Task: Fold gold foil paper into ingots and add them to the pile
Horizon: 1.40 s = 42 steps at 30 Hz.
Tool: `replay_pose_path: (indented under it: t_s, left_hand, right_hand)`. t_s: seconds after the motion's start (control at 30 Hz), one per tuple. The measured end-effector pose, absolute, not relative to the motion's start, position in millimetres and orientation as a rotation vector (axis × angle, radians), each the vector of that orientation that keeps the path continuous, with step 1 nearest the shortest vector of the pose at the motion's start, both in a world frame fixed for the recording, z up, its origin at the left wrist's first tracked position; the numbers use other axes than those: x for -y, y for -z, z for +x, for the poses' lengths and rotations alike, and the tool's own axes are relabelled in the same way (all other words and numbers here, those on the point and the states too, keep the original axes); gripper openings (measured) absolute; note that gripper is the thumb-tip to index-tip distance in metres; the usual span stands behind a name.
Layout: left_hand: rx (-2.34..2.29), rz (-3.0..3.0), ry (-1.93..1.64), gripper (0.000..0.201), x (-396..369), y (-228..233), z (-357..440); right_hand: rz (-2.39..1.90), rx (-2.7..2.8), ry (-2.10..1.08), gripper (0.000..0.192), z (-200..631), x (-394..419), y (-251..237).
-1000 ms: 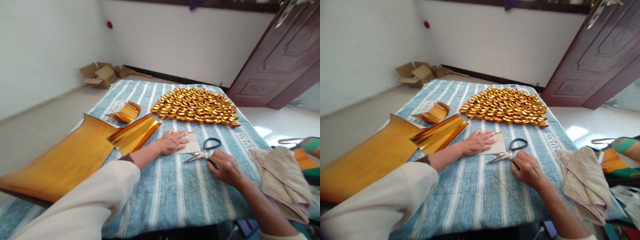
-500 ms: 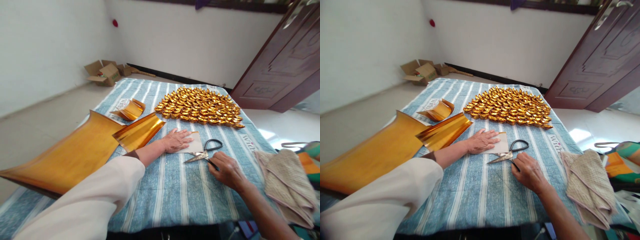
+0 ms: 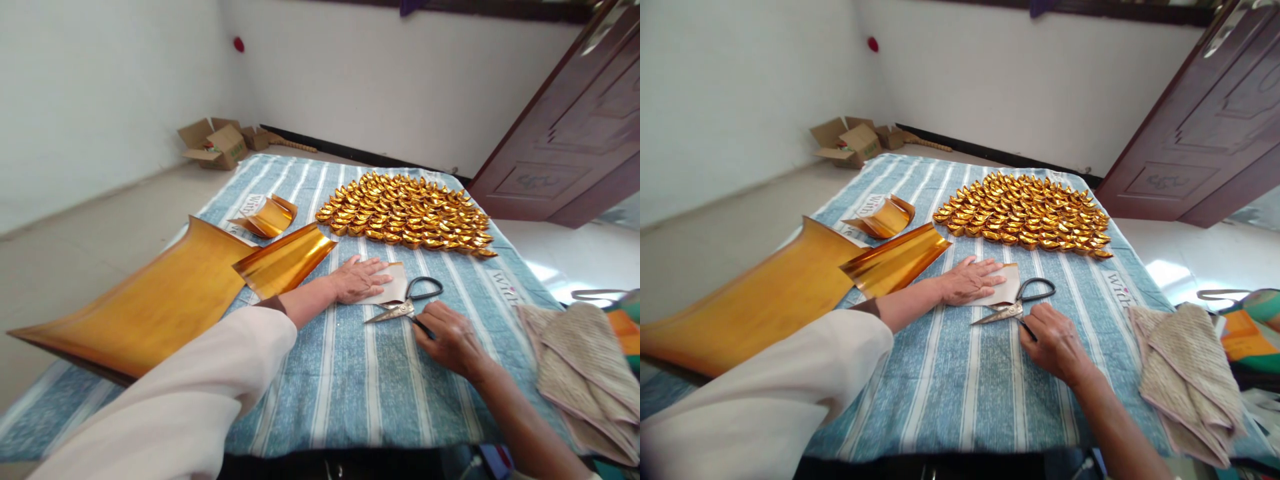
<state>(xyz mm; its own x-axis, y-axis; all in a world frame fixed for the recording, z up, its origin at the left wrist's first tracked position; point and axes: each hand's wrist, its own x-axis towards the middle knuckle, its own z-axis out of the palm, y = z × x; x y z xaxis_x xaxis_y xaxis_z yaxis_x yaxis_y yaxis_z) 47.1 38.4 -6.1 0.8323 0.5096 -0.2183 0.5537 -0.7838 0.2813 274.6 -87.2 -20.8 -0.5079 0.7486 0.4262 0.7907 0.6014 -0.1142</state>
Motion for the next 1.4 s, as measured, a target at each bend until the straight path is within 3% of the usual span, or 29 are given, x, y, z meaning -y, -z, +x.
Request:
replay_pose_path:
  t_s: [1.4]
  left_hand:
    - [-0.795,2.664,0.156,0.052,-34.9,4.5,46.6]
  right_hand:
    - [-1.255,2.343,0.007,0.022,253.4,106.5,20.6]
